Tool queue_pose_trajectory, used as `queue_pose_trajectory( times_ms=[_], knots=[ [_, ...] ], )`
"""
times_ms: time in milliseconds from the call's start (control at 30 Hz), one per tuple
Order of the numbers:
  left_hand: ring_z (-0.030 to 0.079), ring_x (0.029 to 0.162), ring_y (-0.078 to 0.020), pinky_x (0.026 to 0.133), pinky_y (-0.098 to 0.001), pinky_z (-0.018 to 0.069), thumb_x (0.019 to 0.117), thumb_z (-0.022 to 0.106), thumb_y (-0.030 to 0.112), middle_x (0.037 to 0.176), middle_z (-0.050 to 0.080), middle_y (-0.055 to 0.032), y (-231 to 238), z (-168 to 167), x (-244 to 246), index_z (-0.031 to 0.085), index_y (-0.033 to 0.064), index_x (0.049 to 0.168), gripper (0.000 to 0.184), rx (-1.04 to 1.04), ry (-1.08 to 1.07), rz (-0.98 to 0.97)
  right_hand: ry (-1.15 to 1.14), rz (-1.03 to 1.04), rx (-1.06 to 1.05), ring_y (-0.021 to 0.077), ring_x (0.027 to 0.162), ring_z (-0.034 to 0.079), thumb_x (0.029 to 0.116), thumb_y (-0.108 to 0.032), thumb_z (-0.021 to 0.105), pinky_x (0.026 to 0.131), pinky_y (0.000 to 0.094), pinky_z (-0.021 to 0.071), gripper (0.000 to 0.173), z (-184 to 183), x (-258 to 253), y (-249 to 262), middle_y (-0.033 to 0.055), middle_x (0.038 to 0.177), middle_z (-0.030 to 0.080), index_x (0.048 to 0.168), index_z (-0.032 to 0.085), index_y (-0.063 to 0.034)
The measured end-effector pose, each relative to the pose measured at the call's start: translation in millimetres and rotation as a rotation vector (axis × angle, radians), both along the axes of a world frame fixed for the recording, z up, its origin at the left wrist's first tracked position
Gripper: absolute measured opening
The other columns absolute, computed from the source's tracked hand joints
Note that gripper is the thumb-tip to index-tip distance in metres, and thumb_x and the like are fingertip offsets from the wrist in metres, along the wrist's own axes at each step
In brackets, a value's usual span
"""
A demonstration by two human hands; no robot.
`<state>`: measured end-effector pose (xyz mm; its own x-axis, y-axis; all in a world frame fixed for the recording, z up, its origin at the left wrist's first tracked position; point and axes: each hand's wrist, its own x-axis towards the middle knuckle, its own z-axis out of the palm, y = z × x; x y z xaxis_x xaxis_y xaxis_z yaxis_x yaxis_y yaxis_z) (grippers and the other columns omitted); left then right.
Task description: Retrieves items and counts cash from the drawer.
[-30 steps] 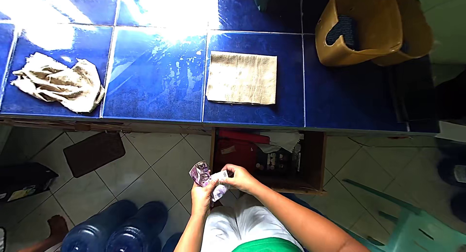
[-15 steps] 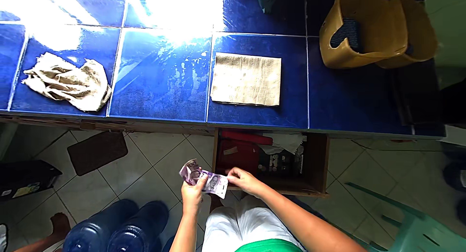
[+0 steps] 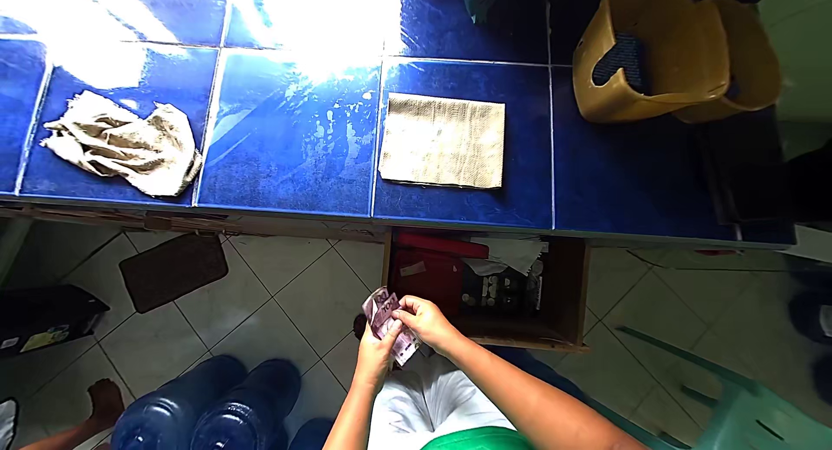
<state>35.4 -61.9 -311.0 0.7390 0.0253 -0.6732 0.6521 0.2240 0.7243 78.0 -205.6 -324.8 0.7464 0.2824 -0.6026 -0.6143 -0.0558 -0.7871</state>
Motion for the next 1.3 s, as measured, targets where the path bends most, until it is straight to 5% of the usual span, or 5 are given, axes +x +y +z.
queue_pose_trajectory(
  times_ms=[233, 367, 633, 1000, 1300],
  knots=[
    [0.069, 0.113, -0.0181, 0.099, -0.0347, 0.0558, 0.1129, 0.015, 0.023, 0.125, 0.071, -0.0143, -3, -8, 1, 0.044, -0.0055, 0.146, 0.052, -0.126, -0.075, 0.203, 0.1, 0.11, -0.003, 0.0112, 0.073, 0.063, 0.0937, -0.024, 0.073, 0.073, 0.0315, 0.055, 0.026, -5, -9, 8, 0.0057, 0.083, 0.066, 0.101, 0.065, -0.0008],
    [0.074, 0.079, -0.0206, 0.077, -0.0408, 0.0629, 0.1123, 0.007, 0.038, 0.086, 0.072, -0.0062, 26, -4, 21, 0.045, 0.0102, 0.14, 0.055, -0.311, 0.068, 0.544, 0.161, 0.567, -0.159, 0.0152, 0.068, 0.064, 0.0997, -0.022, 0.066, 0.07, 0.0348, 0.0544, 0.022, -14, -16, -19, 0.0081, 0.08, 0.068, 0.103, 0.066, 0.0002],
    [0.076, 0.082, -0.0247, 0.073, -0.0383, 0.0642, 0.1073, 0.036, 0.009, 0.099, 0.074, -0.0149, 51, -5, 15, 0.051, 0.0029, 0.138, 0.035, -0.321, 0.294, 0.51, -0.167, 0.826, -0.841, 0.0331, 0.157, 0.015, 0.1049, -0.016, 0.046, 0.124, 0.0568, 0.0195, 0.035, -90, 55, -34, 0.0039, 0.171, 0.021, 0.13, 0.07, -0.011],
    [0.075, 0.082, -0.0259, 0.072, -0.0367, 0.0627, 0.1107, 0.042, 0.021, 0.103, 0.074, -0.0188, 37, -21, 0, 0.05, 0.001, 0.141, 0.037, -0.287, 0.457, 0.288, 0.023, 0.287, -0.42, 0.0265, 0.097, 0.065, 0.0949, -0.011, 0.066, 0.089, 0.044, 0.0546, 0.037, -71, 37, -50, 0.0186, 0.109, 0.065, 0.129, 0.058, 0.0012],
    [0.074, 0.085, -0.0207, 0.078, -0.0364, 0.0632, 0.1078, 0.05, 0.018, 0.096, 0.074, -0.0142, -1, 1, 14, 0.058, -0.0001, 0.126, 0.027, -0.362, 0.336, 0.261, -1.117, 0.302, -0.557, 0.0232, 0.09, 0.07, 0.0914, -0.011, 0.062, 0.084, 0.0372, 0.0575, 0.023, -6, -21, -25, 0.0069, 0.095, 0.074, 0.111, 0.073, -0.0105]
  ],
)
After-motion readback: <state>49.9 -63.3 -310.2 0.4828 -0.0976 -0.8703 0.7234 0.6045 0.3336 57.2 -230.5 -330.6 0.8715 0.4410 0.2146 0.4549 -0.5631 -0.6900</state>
